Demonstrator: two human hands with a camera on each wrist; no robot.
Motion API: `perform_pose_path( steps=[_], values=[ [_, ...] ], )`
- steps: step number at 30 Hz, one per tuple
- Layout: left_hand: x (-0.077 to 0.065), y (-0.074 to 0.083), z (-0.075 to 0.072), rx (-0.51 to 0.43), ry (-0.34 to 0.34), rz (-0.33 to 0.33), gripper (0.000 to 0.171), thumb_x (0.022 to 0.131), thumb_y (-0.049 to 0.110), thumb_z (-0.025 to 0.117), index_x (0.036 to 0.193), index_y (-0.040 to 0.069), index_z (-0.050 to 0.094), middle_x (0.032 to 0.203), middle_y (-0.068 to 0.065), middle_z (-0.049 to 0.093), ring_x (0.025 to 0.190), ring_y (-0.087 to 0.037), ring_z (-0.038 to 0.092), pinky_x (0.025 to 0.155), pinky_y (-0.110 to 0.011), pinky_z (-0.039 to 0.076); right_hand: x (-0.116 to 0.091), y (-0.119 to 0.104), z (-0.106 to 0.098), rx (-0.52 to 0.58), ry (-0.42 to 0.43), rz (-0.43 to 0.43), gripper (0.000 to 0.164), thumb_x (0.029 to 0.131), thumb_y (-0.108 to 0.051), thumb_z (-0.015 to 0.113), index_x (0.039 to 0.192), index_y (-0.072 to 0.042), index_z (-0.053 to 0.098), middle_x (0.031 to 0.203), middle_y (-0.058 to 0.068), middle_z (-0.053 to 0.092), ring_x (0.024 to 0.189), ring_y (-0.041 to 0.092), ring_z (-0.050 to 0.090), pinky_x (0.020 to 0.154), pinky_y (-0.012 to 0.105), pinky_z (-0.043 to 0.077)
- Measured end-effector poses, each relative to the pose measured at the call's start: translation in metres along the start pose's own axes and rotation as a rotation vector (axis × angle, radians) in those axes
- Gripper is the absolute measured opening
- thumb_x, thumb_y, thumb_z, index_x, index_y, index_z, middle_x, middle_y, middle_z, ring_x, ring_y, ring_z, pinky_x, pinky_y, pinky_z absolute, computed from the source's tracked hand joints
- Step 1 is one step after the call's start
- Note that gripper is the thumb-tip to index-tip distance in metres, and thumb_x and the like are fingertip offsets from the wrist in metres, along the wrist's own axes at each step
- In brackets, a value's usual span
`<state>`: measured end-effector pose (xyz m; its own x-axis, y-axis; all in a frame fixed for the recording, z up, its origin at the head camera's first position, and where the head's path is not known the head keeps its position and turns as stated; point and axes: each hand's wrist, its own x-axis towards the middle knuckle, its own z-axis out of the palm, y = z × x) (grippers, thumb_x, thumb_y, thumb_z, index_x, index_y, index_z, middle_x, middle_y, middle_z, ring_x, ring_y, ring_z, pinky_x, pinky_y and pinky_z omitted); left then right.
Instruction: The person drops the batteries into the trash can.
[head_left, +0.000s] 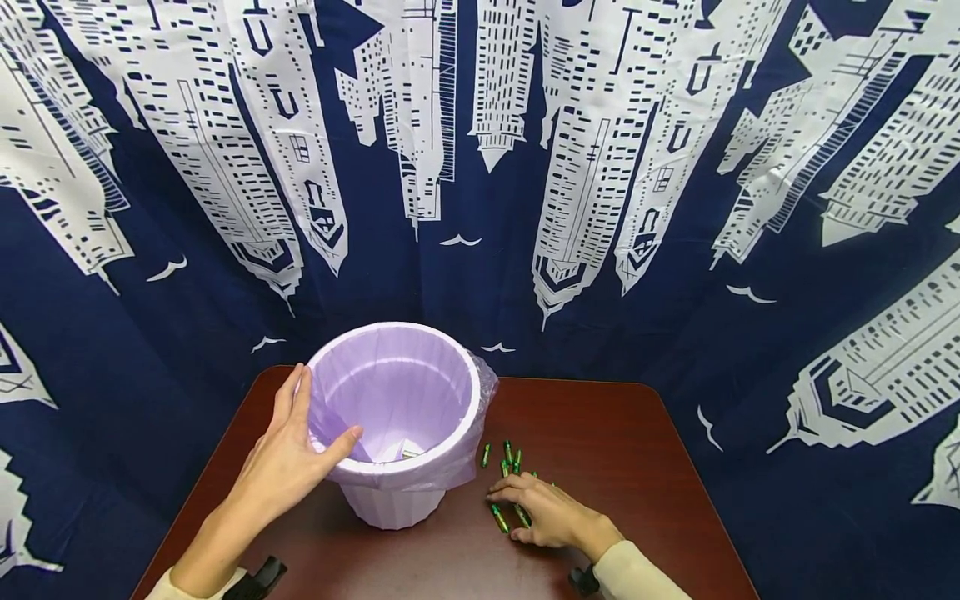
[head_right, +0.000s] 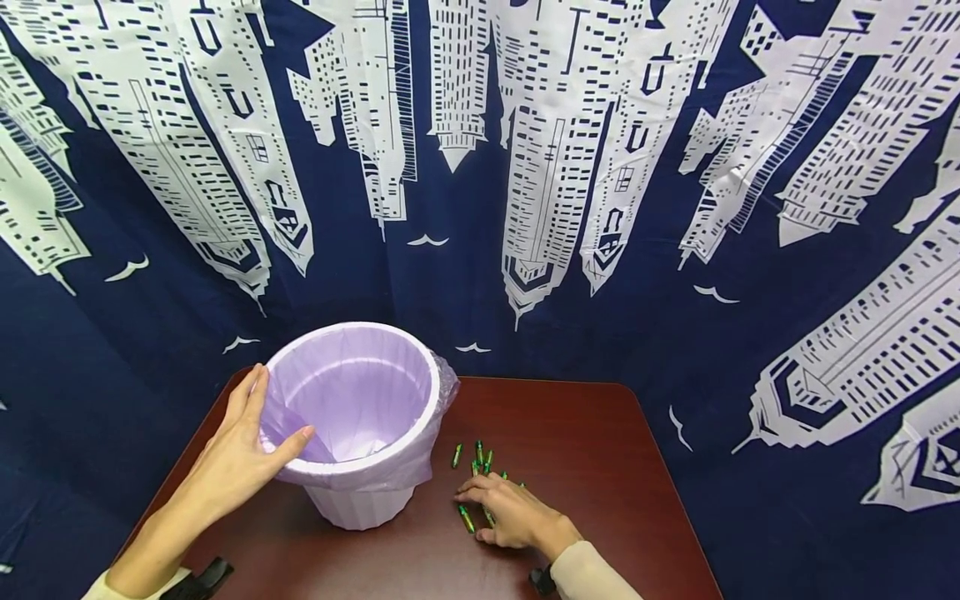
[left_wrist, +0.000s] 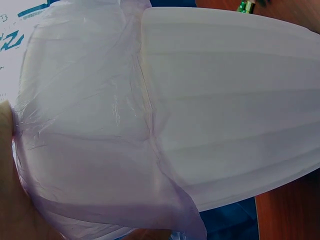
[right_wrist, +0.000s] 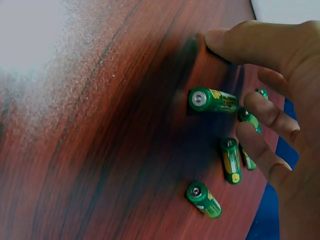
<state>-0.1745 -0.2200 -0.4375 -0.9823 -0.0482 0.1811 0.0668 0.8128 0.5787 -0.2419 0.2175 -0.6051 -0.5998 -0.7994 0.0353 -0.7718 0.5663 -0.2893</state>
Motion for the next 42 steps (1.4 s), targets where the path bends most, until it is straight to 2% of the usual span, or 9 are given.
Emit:
perform_pose_path(
  steps=[7, 11, 18, 28, 34, 42],
  values=[
    [-0.001, 0.0, 0.001, 0.005, 0.009, 0.007, 0.126, 0.105, 0.071, 0.075, 0.187, 0.003, 0.006, 0.197, -0.018, 0.008, 0.151, -0.062, 0.06, 0.107, -0.082, 0.058, 0.005, -0.003, 0.004, -0.022, -0.069, 0.023, 0.061, 0.097, -0.02, 0.095, 0.154, -0.017, 0.074, 0.158, -0.004, 0.072, 0.143, 0.02, 0.067, 0.119, 0.044, 0.062],
    [-0.001, -0.001, 0.001, 0.002, 0.014, 0.017, 0.126, 0.105, 0.068, 0.077, 0.187, 0.002, 0.008, 0.197, -0.019, 0.008, 0.153, -0.063, 0.058, 0.107, -0.082, 0.057, 0.008, -0.004, 0.008, -0.044, -0.056, 0.005, 0.058, 0.096, -0.019, 0.096, 0.15, -0.017, 0.077, 0.154, -0.006, 0.075, 0.14, 0.018, 0.068, 0.117, 0.041, 0.062],
    [-0.002, 0.003, 0.002, 0.014, 0.018, 0.02, 0.126, 0.104, 0.068, 0.077, 0.187, 0.001, 0.009, 0.196, -0.02, 0.01, 0.147, -0.062, 0.064, 0.105, -0.081, 0.059, 0.008, -0.004, 0.009, -0.079, -0.027, -0.031, 0.052, 0.094, -0.019, 0.097, 0.144, -0.019, 0.081, 0.145, -0.009, 0.077, 0.134, 0.015, 0.069, 0.115, 0.037, 0.063],
    [-0.005, 0.002, 0.001, 0.0, 0.012, 0.002, 0.127, 0.105, 0.071, 0.075, 0.187, 0.001, 0.006, 0.197, -0.02, 0.007, 0.153, -0.061, 0.058, 0.108, -0.084, 0.056, 0.008, -0.004, 0.009, -0.116, -0.017, -0.029, 0.046, 0.095, -0.021, 0.098, 0.139, -0.021, 0.084, 0.138, -0.011, 0.078, 0.131, 0.012, 0.069, 0.11, 0.04, 0.064],
    [-0.009, -0.001, 0.003, 0.009, 0.01, -0.003, 0.127, 0.105, 0.072, 0.074, 0.186, 0.001, 0.006, 0.196, -0.02, 0.008, 0.15, -0.062, 0.06, 0.105, -0.083, 0.057, 0.004, -0.006, 0.014, -0.122, -0.007, -0.06, 0.043, 0.096, -0.023, 0.098, 0.137, -0.021, 0.084, 0.134, -0.01, 0.077, 0.129, 0.011, 0.069, 0.106, 0.037, 0.064],
    [-0.005, 0.0, 0.003, 0.005, 0.01, 0.011, 0.127, 0.105, 0.071, 0.075, 0.187, 0.001, 0.007, 0.196, -0.02, 0.008, 0.152, -0.062, 0.058, 0.105, -0.085, 0.056, 0.002, -0.007, 0.011, -0.154, 0.018, -0.062, 0.04, 0.097, -0.026, 0.098, 0.134, -0.02, 0.085, 0.13, -0.011, 0.078, 0.127, 0.011, 0.069, 0.105, 0.037, 0.065]
  ],
)
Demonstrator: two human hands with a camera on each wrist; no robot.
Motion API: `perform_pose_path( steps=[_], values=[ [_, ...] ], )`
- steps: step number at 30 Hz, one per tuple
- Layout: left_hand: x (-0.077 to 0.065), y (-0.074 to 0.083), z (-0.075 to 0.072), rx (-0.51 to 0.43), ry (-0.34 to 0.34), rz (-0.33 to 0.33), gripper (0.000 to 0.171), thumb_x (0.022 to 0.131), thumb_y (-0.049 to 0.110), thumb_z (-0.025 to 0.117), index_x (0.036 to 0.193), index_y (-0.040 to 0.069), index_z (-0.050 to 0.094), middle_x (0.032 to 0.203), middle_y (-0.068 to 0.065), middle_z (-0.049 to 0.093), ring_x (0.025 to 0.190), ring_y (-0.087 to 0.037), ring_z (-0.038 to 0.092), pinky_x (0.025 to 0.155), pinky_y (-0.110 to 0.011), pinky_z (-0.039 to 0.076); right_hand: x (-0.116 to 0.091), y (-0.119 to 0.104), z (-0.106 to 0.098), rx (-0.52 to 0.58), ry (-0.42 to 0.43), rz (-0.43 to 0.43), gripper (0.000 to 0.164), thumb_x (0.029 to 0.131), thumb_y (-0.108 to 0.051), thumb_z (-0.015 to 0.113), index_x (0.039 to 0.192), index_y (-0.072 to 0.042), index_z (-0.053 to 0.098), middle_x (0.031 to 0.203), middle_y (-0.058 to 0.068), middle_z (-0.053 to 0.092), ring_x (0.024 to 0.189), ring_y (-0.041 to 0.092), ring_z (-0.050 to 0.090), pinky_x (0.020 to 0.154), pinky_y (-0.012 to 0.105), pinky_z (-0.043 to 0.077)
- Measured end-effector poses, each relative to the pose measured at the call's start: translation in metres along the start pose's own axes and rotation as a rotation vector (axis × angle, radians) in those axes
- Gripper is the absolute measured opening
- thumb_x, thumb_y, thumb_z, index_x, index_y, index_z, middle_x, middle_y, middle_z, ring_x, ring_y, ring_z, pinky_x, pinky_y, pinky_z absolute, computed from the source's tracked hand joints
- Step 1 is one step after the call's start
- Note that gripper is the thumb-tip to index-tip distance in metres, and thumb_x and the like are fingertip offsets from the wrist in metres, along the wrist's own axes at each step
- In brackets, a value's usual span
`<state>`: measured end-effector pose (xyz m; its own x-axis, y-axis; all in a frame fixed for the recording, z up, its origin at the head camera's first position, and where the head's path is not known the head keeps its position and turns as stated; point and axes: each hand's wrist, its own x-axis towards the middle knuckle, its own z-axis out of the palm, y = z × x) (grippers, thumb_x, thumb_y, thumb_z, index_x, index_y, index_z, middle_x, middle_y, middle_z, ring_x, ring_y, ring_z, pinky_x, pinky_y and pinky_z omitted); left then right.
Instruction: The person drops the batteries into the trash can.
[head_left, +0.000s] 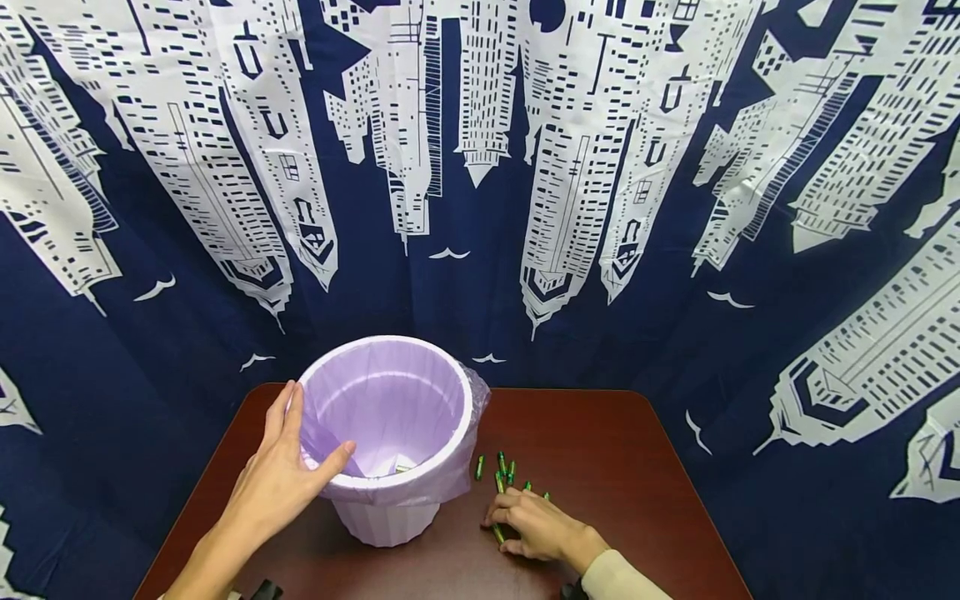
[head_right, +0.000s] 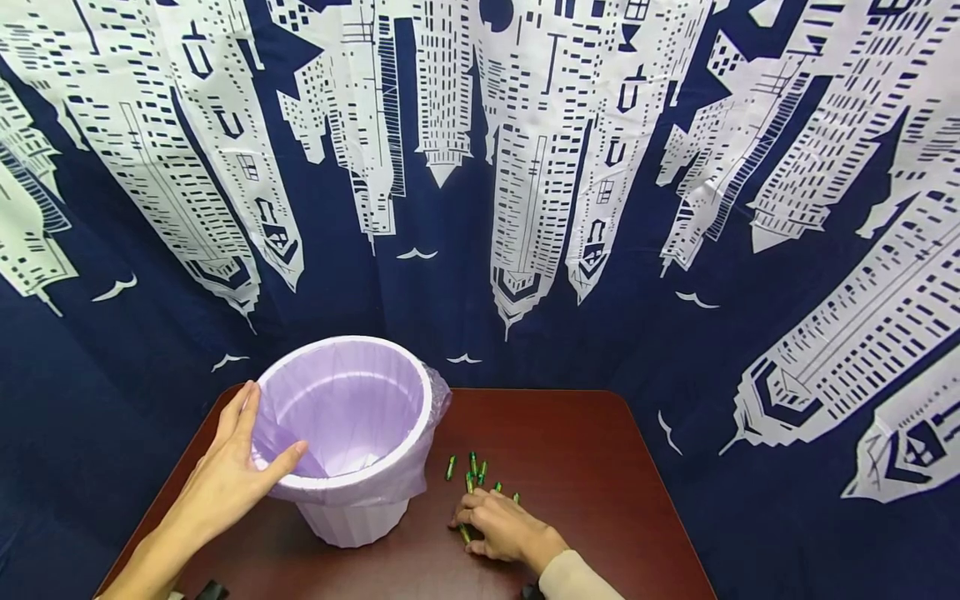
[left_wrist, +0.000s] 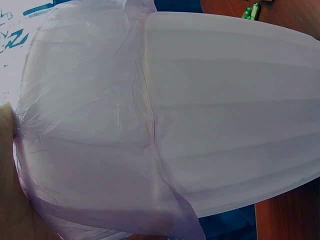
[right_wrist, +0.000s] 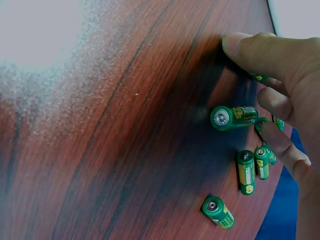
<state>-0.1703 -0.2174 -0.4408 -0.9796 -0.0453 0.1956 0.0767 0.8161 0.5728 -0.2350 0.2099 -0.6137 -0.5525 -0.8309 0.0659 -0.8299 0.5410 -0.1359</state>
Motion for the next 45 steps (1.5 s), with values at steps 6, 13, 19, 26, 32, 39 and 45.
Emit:
perform_pose_path(
  steps=[6, 13, 19, 26, 32, 39, 45],
  values=[
    [0.001, 0.001, -0.001, 0.002, -0.008, -0.013, 0.126, 0.105, 0.072, 0.073, 0.187, 0.003, 0.007, 0.197, -0.019, 0.008, 0.15, -0.062, 0.061, 0.107, -0.084, 0.057, 0.003, 0.001, -0.004, 0.015, 0.016, 0.012, 0.038, 0.1, -0.027, 0.095, 0.136, -0.02, 0.086, 0.133, -0.01, 0.078, 0.129, 0.012, 0.07, 0.104, 0.042, 0.066],
    [-0.001, 0.002, 0.0, -0.003, 0.01, -0.006, 0.125, 0.105, 0.068, 0.077, 0.186, 0.001, 0.011, 0.196, -0.019, 0.011, 0.149, -0.062, 0.062, 0.107, -0.083, 0.057, 0.007, 0.004, -0.019, 0.024, 0.135, -0.031, 0.039, 0.097, -0.023, 0.098, 0.132, -0.012, 0.086, 0.132, -0.004, 0.08, 0.124, 0.016, 0.075, 0.108, 0.039, 0.066],
    [0.0, 0.002, 0.0, 0.0, 0.017, 0.002, 0.125, 0.104, 0.068, 0.077, 0.186, 0.001, 0.01, 0.196, -0.02, 0.012, 0.15, -0.061, 0.061, 0.107, -0.083, 0.057, 0.014, 0.01, -0.043, 0.064, 0.199, -0.006, 0.041, 0.098, -0.019, 0.097, 0.135, -0.008, 0.084, 0.135, 0.001, 0.079, 0.124, 0.019, 0.077, 0.106, 0.036, 0.068],
    [-0.001, 0.002, 0.0, 0.005, 0.014, -0.008, 0.125, 0.104, 0.068, 0.077, 0.186, 0.001, 0.011, 0.196, -0.02, 0.013, 0.149, -0.061, 0.062, 0.107, -0.082, 0.058, 0.022, 0.021, -0.074, 0.083, 0.278, -0.011, 0.041, 0.097, -0.015, 0.097, 0.135, -0.006, 0.084, 0.134, 0.003, 0.08, 0.124, 0.021, 0.079, 0.106, 0.039, 0.069],
    [0.001, 0.001, -0.001, -0.018, 0.019, 0.003, 0.126, 0.104, 0.065, 0.079, 0.186, 0.0, 0.01, 0.195, -0.022, 0.012, 0.156, -0.062, 0.055, 0.113, -0.084, 0.054, 0.028, 0.029, -0.104, 0.1, 0.345, 0.021, 0.045, 0.096, -0.013, 0.097, 0.138, -0.007, 0.083, 0.136, 0.005, 0.08, 0.125, 0.024, 0.08, 0.107, 0.044, 0.069],
    [0.004, 0.0, 0.0, -0.064, 0.023, 0.027, 0.127, 0.103, 0.059, 0.083, 0.185, -0.004, 0.009, 0.194, -0.026, 0.012, 0.164, -0.062, 0.044, 0.123, -0.084, 0.047, 0.035, 0.033, -0.14, 0.117, 0.391, 0.066, 0.046, 0.098, -0.016, 0.096, 0.141, -0.007, 0.082, 0.139, 0.006, 0.08, 0.131, 0.025, 0.079, 0.112, 0.046, 0.068],
    [0.002, 0.0, 0.001, -0.078, 0.03, 0.038, 0.126, 0.103, 0.056, 0.084, 0.184, -0.005, 0.011, 0.193, -0.027, 0.013, 0.166, -0.061, 0.041, 0.125, -0.083, 0.045, 0.047, 0.033, -0.173, 0.116, 0.439, 0.053, 0.046, 0.099, -0.016, 0.096, 0.141, -0.005, 0.082, 0.141, 0.007, 0.08, 0.134, 0.027, 0.078, 0.114, 0.048, 0.066]
  ],
)
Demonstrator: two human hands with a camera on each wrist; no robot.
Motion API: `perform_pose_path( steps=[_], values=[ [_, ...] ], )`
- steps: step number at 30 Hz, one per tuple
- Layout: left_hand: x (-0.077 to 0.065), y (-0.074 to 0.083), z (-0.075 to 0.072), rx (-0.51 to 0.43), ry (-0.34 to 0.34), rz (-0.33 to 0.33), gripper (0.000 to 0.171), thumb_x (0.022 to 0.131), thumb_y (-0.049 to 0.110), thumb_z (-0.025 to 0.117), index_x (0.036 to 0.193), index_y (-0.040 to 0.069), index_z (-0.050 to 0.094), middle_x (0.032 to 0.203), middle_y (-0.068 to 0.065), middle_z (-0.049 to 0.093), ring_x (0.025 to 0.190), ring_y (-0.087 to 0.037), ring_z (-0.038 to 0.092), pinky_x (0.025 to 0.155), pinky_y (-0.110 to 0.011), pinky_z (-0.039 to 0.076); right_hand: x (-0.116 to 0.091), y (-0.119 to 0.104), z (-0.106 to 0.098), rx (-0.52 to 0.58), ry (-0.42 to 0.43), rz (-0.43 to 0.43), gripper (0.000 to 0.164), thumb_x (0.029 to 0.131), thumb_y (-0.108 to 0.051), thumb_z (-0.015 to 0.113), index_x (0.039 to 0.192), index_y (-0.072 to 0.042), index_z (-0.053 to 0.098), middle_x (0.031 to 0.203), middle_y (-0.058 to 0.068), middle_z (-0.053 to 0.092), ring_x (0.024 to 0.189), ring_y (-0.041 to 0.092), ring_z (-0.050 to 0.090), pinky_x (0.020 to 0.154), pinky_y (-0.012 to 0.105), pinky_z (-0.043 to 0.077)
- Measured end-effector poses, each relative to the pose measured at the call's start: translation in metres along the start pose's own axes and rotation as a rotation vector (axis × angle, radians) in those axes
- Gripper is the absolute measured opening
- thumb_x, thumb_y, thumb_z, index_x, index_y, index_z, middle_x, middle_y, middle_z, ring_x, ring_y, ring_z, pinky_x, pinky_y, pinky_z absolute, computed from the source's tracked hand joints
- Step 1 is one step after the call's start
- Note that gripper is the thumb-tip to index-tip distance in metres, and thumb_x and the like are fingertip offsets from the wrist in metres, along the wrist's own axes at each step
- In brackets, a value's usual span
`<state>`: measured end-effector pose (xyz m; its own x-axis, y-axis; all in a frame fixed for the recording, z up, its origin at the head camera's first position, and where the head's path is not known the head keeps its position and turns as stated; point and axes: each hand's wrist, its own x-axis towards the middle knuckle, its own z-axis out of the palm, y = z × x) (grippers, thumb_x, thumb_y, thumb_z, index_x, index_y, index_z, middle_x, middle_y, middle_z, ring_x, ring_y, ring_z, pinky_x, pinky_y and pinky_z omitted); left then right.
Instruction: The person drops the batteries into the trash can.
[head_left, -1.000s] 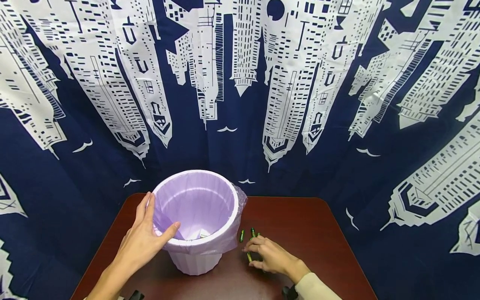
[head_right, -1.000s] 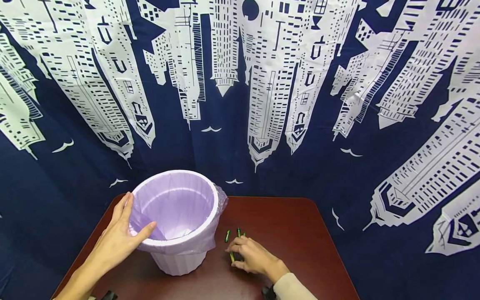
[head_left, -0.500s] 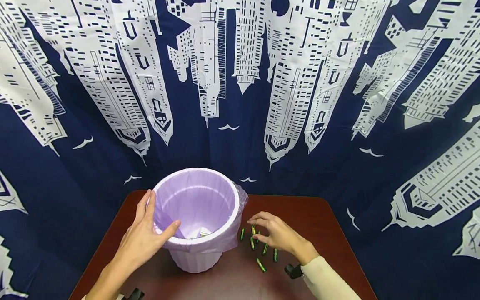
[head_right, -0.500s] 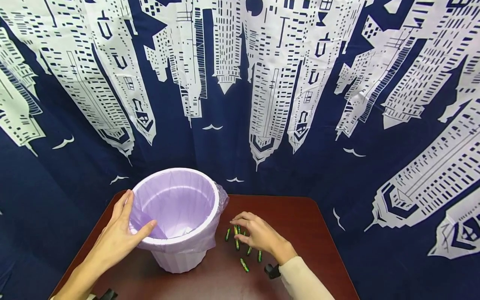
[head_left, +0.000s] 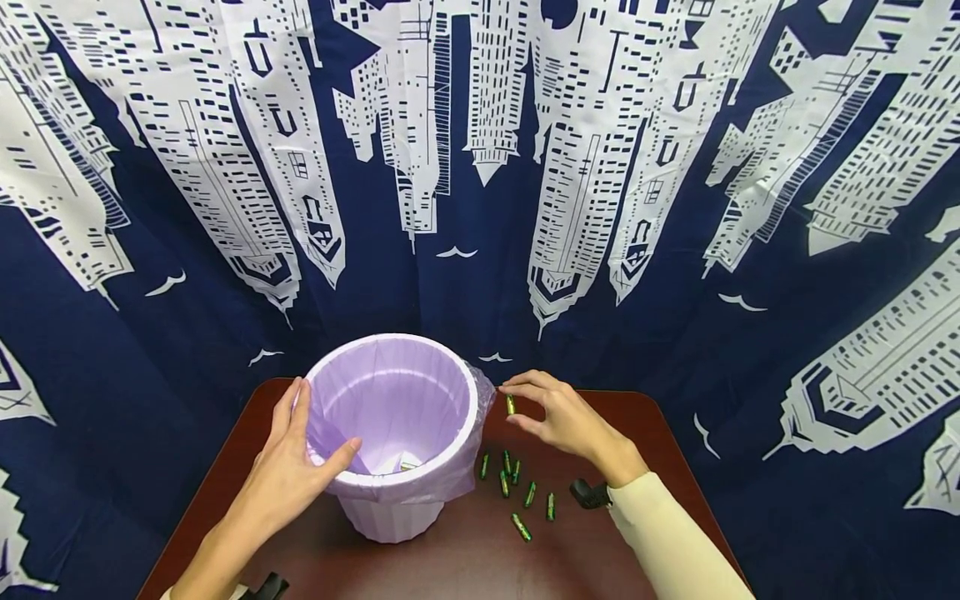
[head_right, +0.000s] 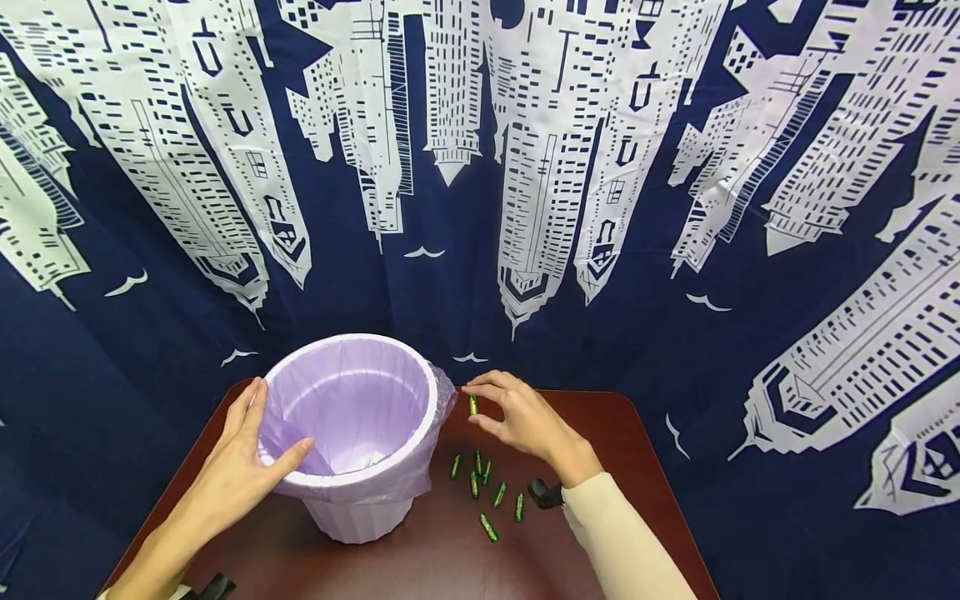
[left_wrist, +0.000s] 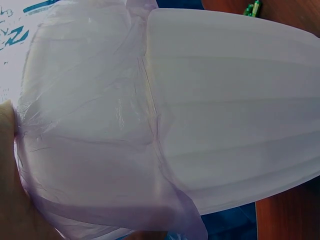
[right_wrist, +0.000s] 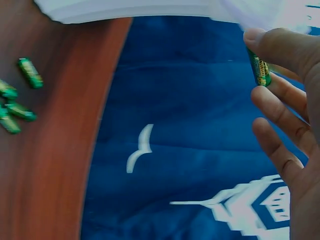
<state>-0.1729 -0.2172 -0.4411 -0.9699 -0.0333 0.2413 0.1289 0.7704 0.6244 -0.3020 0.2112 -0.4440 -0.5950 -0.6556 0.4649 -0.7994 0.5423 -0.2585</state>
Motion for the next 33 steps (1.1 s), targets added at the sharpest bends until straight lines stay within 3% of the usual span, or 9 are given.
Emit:
perform_pose_path(
  steps=[8, 14, 22, 33],
  values=[
    [0.0, -0.001, 0.002, -0.005, -0.015, -0.001, 0.126, 0.103, 0.056, 0.084, 0.184, -0.005, 0.01, 0.193, -0.027, 0.012, 0.167, -0.061, 0.04, 0.127, -0.081, 0.045, 0.033, -0.007, -0.029, -0.04, 0.11, -0.056, 0.044, 0.096, -0.014, 0.098, 0.136, -0.002, 0.084, 0.139, 0.011, 0.081, 0.131, 0.03, 0.081, 0.114, 0.049, 0.066],
    [-0.001, -0.001, 0.003, -0.005, -0.014, -0.002, 0.125, 0.103, 0.056, 0.084, 0.184, -0.006, 0.011, 0.193, -0.027, 0.011, 0.166, -0.061, 0.041, 0.126, -0.082, 0.046, 0.063, -0.018, -0.042, -0.032, 0.13, -0.099, 0.045, 0.096, -0.013, 0.098, 0.138, -0.003, 0.084, 0.14, 0.012, 0.081, 0.132, 0.03, 0.08, 0.116, 0.049, 0.065],
    [-0.002, -0.001, 0.001, -0.001, -0.013, -0.001, 0.125, 0.103, 0.055, 0.084, 0.184, -0.005, 0.011, 0.193, -0.027, 0.012, 0.165, -0.061, 0.043, 0.124, -0.082, 0.047, 0.104, -0.039, -0.045, -0.014, 0.091, -0.163, 0.044, 0.099, -0.015, 0.095, 0.14, -0.003, 0.083, 0.142, 0.014, 0.081, 0.135, 0.033, 0.077, 0.116, 0.05, 0.064],
    [0.001, 0.0, -0.002, -0.005, -0.021, -0.008, 0.126, 0.104, 0.056, 0.082, 0.184, -0.005, 0.009, 0.194, -0.027, 0.01, 0.166, -0.061, 0.041, 0.127, -0.082, 0.045, 0.154, -0.068, -0.038, 0.003, -0.069, -0.14, 0.04, 0.105, -0.019, 0.089, 0.143, -0.008, 0.083, 0.144, 0.01, 0.079, 0.137, 0.029, 0.076, 0.118, 0.046, 0.063]
  ],
)
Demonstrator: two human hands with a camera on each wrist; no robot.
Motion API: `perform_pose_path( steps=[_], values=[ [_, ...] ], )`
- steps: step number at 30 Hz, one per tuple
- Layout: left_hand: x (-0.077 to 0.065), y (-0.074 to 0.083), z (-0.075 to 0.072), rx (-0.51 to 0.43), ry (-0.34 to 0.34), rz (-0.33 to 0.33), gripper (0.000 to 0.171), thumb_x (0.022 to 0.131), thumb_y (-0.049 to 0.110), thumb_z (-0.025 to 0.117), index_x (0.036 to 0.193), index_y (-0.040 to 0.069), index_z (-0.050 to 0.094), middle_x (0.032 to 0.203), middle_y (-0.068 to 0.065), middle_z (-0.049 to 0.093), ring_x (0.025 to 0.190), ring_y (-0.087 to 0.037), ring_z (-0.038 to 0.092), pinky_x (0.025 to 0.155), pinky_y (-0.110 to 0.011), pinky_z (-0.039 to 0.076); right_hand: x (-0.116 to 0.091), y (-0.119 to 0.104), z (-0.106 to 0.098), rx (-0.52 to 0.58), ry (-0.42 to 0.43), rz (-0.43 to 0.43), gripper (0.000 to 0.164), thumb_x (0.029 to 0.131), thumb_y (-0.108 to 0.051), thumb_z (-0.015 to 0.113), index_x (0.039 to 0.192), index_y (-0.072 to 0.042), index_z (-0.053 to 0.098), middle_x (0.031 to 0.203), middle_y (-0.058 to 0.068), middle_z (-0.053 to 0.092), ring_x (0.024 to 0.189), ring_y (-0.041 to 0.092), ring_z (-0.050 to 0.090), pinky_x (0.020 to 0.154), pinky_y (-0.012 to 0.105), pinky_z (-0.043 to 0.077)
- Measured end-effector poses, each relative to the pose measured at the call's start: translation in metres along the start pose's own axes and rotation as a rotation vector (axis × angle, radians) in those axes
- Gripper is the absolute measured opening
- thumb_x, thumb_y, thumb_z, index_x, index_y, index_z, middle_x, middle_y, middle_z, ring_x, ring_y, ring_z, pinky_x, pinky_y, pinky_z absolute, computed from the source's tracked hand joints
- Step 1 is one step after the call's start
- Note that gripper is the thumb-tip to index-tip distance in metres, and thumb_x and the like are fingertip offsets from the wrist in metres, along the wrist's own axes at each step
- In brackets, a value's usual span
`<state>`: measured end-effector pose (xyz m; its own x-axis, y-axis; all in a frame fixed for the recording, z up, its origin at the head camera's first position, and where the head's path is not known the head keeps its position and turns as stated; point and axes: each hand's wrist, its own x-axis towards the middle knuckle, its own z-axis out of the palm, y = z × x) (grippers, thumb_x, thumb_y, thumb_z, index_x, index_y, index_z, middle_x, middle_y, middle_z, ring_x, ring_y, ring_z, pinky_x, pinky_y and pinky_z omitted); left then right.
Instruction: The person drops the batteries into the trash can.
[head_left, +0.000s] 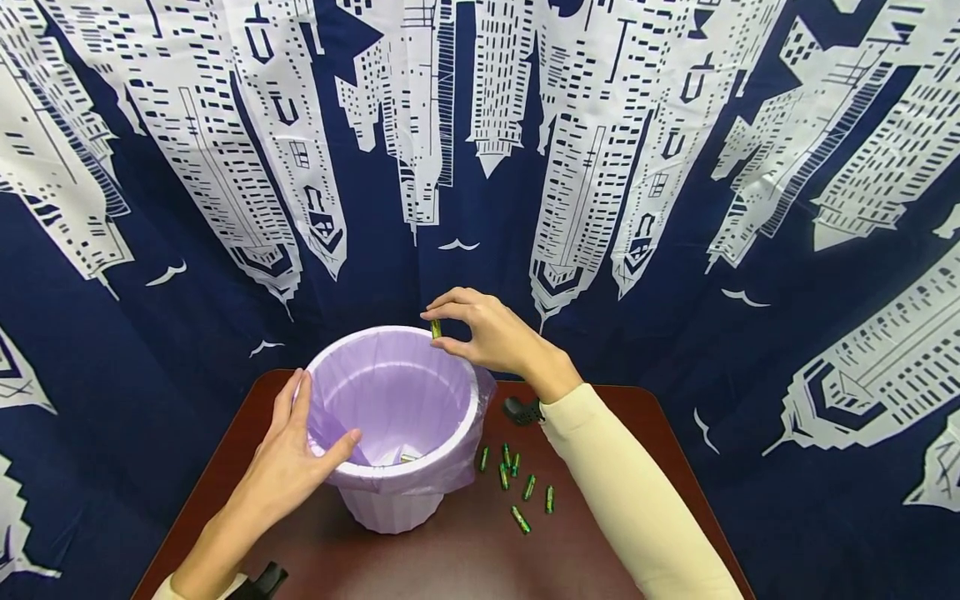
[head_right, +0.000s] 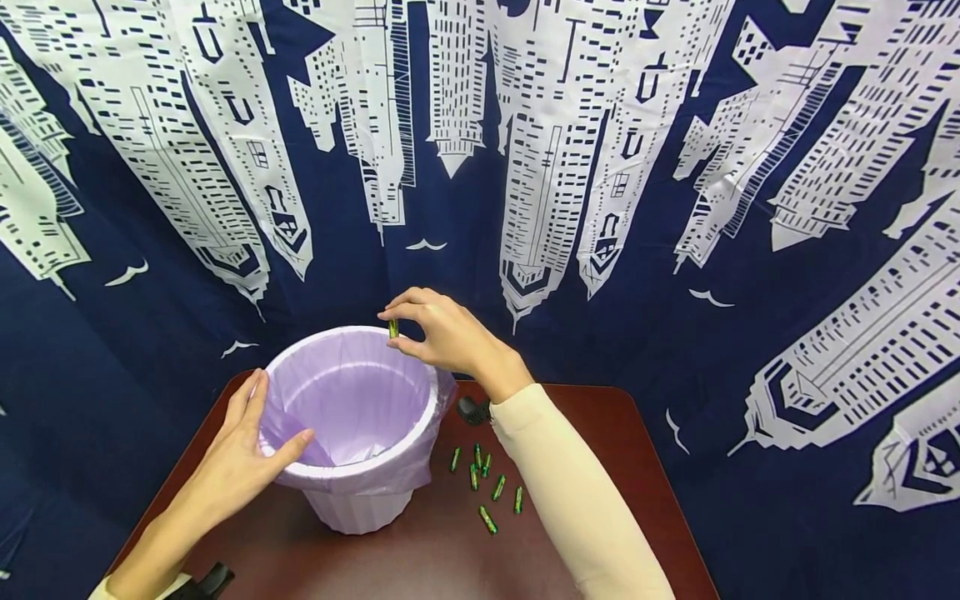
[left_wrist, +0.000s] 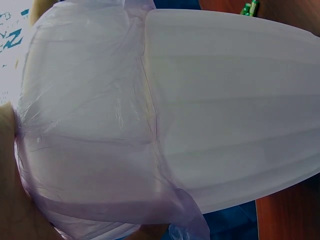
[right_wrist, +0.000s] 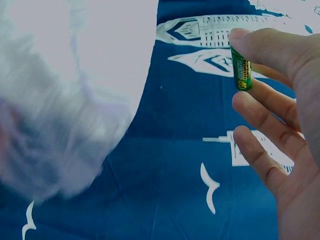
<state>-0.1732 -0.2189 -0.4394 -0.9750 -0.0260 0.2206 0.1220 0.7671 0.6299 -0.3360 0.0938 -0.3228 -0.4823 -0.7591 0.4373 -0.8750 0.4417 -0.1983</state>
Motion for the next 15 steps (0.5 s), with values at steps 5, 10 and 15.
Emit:
perform_pose_path(
  steps=[5, 10, 15],
  values=[
    [0.001, 0.0, 0.0, 0.001, -0.004, 0.001, 0.125, 0.104, 0.056, 0.082, 0.184, -0.006, 0.009, 0.194, -0.027, 0.009, 0.167, -0.062, 0.04, 0.127, -0.081, 0.045, 0.019, -0.008, 0.006, -0.01, -0.039, -0.015, 0.039, 0.107, -0.02, 0.087, 0.144, -0.009, 0.083, 0.145, 0.009, 0.079, 0.139, 0.027, 0.075, 0.122, 0.043, 0.061],
    [0.0, 0.0, -0.001, 0.002, -0.006, 0.002, 0.125, 0.104, 0.057, 0.082, 0.184, -0.006, 0.01, 0.194, -0.027, 0.009, 0.166, -0.063, 0.04, 0.126, -0.082, 0.045, 0.034, -0.017, 0.009, -0.021, -0.067, -0.029, 0.039, 0.108, -0.023, 0.087, 0.144, -0.01, 0.083, 0.145, 0.008, 0.079, 0.14, 0.026, 0.075, 0.124, 0.042, 0.06],
    [0.001, 0.0, -0.001, 0.005, -0.008, 0.005, 0.126, 0.104, 0.057, 0.082, 0.184, -0.006, 0.008, 0.194, -0.028, 0.009, 0.165, -0.063, 0.041, 0.125, -0.083, 0.046, 0.045, -0.024, 0.012, -0.012, -0.081, -0.027, 0.039, 0.107, -0.024, 0.088, 0.143, -0.011, 0.083, 0.143, 0.006, 0.08, 0.138, 0.024, 0.075, 0.124, 0.04, 0.059]
  ],
)
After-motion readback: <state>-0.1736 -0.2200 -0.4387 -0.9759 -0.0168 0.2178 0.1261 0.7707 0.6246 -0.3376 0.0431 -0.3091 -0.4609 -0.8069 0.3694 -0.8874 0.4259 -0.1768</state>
